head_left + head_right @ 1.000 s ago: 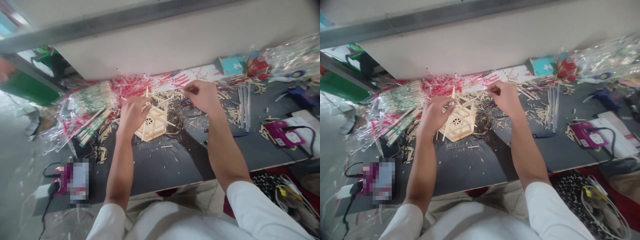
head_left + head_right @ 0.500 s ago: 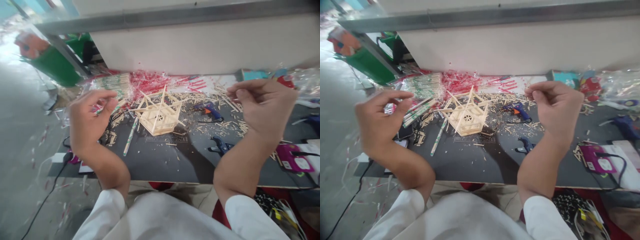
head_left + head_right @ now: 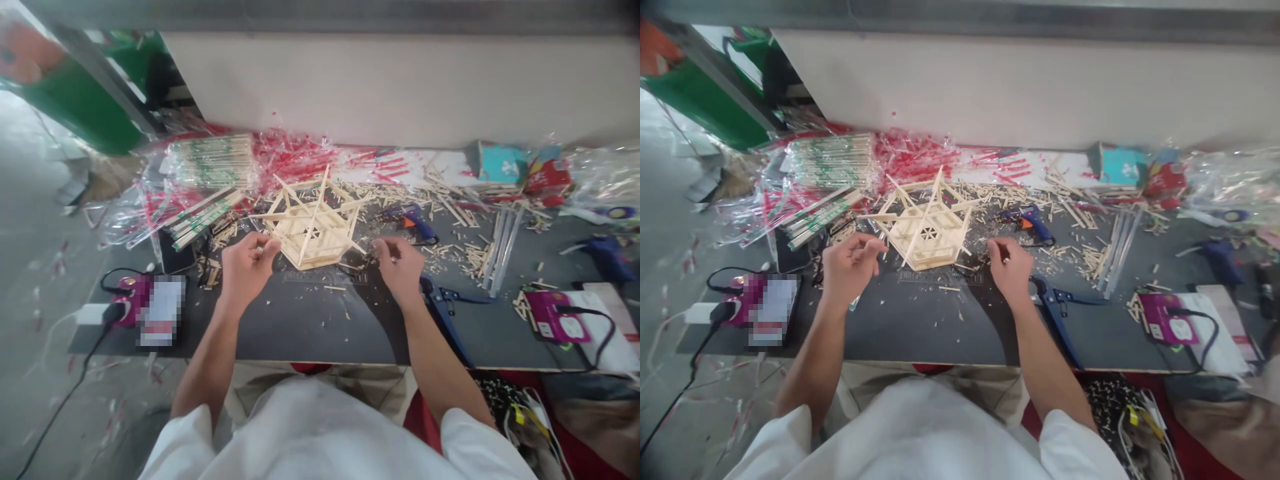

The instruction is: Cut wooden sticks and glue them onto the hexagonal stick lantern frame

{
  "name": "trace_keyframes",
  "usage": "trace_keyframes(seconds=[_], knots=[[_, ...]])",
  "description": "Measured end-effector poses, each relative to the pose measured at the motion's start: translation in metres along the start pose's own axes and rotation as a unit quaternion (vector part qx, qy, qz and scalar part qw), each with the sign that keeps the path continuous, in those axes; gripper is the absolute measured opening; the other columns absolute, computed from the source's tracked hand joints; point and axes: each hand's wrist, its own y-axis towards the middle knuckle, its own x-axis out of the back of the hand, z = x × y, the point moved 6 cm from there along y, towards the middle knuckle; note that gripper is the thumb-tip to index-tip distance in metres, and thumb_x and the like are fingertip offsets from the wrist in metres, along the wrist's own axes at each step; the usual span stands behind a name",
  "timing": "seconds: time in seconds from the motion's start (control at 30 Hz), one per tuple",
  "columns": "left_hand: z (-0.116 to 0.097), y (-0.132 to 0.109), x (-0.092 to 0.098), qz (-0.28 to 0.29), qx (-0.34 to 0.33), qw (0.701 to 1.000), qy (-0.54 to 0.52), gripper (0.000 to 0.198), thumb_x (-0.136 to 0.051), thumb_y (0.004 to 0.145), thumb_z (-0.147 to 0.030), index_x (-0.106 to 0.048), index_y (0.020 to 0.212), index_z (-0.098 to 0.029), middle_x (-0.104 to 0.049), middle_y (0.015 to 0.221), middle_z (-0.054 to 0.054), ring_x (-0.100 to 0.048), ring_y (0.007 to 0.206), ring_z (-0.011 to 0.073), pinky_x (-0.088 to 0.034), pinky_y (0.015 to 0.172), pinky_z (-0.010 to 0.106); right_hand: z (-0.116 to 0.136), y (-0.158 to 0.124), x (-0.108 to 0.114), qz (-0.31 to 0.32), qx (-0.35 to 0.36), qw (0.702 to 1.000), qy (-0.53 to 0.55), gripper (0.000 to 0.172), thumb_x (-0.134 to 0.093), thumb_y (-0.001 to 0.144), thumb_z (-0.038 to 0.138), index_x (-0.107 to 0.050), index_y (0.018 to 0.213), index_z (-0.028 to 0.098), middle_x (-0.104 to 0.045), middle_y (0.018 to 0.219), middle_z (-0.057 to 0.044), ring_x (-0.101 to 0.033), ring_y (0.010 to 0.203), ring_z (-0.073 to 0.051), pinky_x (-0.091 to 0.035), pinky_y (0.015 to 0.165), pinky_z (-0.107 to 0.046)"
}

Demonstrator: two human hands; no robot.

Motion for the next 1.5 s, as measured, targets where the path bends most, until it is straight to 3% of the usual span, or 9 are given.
trace_keyframes(seconds=[0.13, 0.27, 0.4, 0.5, 0.67, 0.87, 1.2, 1.37, 1.5], knots=[[0.032, -0.012, -0.030, 0.009, 0.123, 0.988, -0.090, 0.059, -0.060, 0.103, -0.079, -0.066, 0.093, -0.021, -0.071, 0.068, 0.000, -0.067, 0.044, 0.0120, -0.047, 0.046, 0.022, -0.003, -0.006, -0.016, 0.042, 0.027, 0.999, -0.003, 0.034, -0.051, 0.110, 0.047, -0.077, 0.104, 0.025, -0.081, 0.082, -0.006, -0.073, 0.064, -0.021, -0.059, 0.064, -0.034], [0.036, -0.014, -0.063, 0.088, 0.222, 0.937, -0.256, 0.072, -0.071, 0.087, -0.091, -0.063, 0.101, -0.020, -0.077, 0.096, 0.004, -0.065, 0.043, 0.0087, -0.035, 0.034, 0.019, -0.004, -0.004, -0.021, 0.062, 0.068, 0.996, 0.001, 0.026, -0.051, 0.102, 0.025, -0.076, 0.100, 0.026, -0.084, 0.093, -0.007, -0.078, 0.077, -0.022, -0.063, 0.074, -0.035], [0.029, -0.015, -0.078, 0.125, 0.301, 0.868, -0.375, 0.072, -0.088, 0.076, -0.082, -0.065, 0.104, -0.019, -0.070, 0.074, -0.001, -0.061, 0.041, 0.0095, -0.032, 0.032, 0.017, -0.002, -0.005, -0.022, 0.054, 0.095, 0.994, -0.003, 0.025, -0.054, 0.095, 0.015, -0.077, 0.097, 0.026, -0.085, 0.099, -0.007, -0.080, 0.090, -0.024, -0.065, 0.086, -0.040], [0.025, -0.016, -0.080, 0.134, 0.326, 0.845, -0.403, 0.066, -0.091, 0.077, -0.075, -0.065, 0.101, -0.019, -0.068, 0.066, -0.002, -0.060, 0.039, 0.0104, -0.029, 0.031, 0.017, -0.001, -0.006, -0.023, 0.050, 0.102, 0.993, -0.007, 0.025, -0.055, 0.094, 0.014, -0.077, 0.095, 0.027, -0.085, 0.099, -0.007, -0.080, 0.091, -0.025, -0.065, 0.084, -0.039], [0.015, -0.015, -0.085, 0.150, 0.322, 0.843, -0.403, 0.061, -0.088, 0.081, -0.071, -0.063, 0.098, -0.018, -0.081, 0.082, 0.009, -0.061, 0.040, 0.0098, -0.032, 0.032, 0.018, 0.002, -0.007, -0.024, 0.054, 0.113, 0.992, -0.009, 0.025, -0.056, 0.093, 0.012, -0.076, 0.094, 0.027, -0.085, 0.098, -0.007, -0.081, 0.089, -0.025, -0.064, 0.081, -0.040], [0.011, -0.015, -0.088, 0.111, 0.331, 0.858, -0.377, 0.054, -0.087, 0.082, -0.058, -0.049, 0.095, -0.023, -0.083, 0.091, 0.007, -0.076, 0.051, 0.0187, -0.040, 0.033, 0.018, 0.003, -0.009, -0.022, 0.061, 0.123, 0.990, -0.010, 0.028, -0.053, 0.094, 0.011, -0.076, 0.095, 0.027, -0.085, 0.098, -0.006, -0.080, 0.086, -0.023, -0.064, 0.079, -0.039], [0.015, -0.020, -0.092, 0.141, 0.221, 0.875, -0.407, 0.066, -0.086, 0.083, -0.077, -0.046, 0.101, -0.028, -0.081, 0.089, 0.005, -0.087, 0.085, 0.0303, -0.066, 0.054, 0.032, 0.000, -0.005, -0.019, 0.042, 0.122, 0.992, -0.001, 0.030, -0.052, 0.093, 0.010, -0.077, 0.096, 0.027, -0.085, 0.098, -0.006, -0.081, 0.092, -0.025, -0.065, 0.085, -0.042], [0.026, -0.015, -0.089, 0.128, 0.188, 0.898, -0.377, 0.067, -0.084, 0.083, -0.081, -0.047, 0.100, -0.028, -0.082, 0.090, 0.006, -0.085, 0.099, 0.0303, -0.067, 0.063, 0.034, -0.004, -0.005, -0.021, 0.046, 0.116, 0.992, 0.007, 0.029, -0.053, 0.093, 0.011, -0.077, 0.095, 0.027, -0.085, 0.098, -0.006, -0.080, 0.088, -0.025, -0.065, 0.081, -0.041], [0.036, -0.013, -0.086, 0.125, 0.197, 0.898, -0.373, 0.068, -0.083, 0.081, -0.082, -0.046, 0.099, -0.028, -0.081, 0.087, 0.004, -0.086, 0.091, 0.0294, -0.064, 0.059, 0.032, -0.006, -0.006, -0.024, 0.056, 0.112, 0.992, 0.012, 0.028, -0.054, 0.091, 0.010, -0.077, 0.095, 0.027, -0.084, 0.099, -0.006, -0.080, 0.093, -0.027, -0.065, 0.087, -0.044]])
